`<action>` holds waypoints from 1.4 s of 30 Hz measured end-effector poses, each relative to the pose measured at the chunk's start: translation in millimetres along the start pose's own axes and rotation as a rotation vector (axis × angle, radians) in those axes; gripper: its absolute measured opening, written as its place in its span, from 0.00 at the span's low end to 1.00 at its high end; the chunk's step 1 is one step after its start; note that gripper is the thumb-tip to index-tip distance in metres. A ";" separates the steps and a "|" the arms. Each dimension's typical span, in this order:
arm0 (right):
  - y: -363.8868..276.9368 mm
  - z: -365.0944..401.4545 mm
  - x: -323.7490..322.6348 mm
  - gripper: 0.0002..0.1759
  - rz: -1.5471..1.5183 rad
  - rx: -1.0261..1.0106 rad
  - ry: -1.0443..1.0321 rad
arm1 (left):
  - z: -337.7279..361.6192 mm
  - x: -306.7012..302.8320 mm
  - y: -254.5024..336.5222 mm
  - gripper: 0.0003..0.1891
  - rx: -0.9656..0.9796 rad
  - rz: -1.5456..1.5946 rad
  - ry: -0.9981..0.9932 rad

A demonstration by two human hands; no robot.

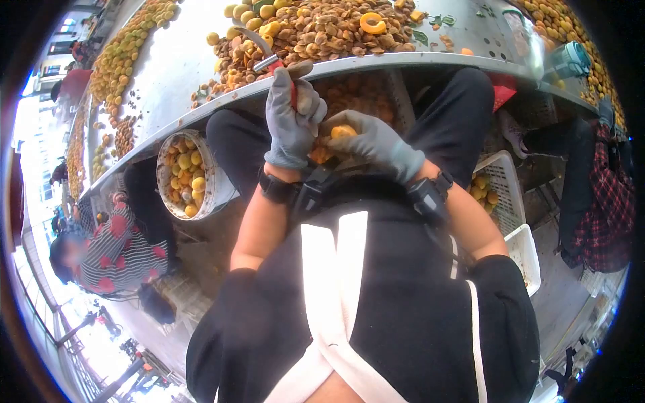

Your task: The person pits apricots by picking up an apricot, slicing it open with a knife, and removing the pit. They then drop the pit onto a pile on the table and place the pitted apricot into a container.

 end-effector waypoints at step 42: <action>23.1 3.8 -27.7 0.19 0.338 -0.642 0.144 | -1.1 15.3 -25.3 0.15 0.140 -0.369 -0.005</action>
Point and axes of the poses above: each hand's wrist, its own z-axis away from the middle knuckle, its own x-axis out of the palm, y = z × x, the point moved 5 cm from there along -z, towards the middle knuckle, and after that the axes turned 8 degrees about x, right-handed, at the moved point
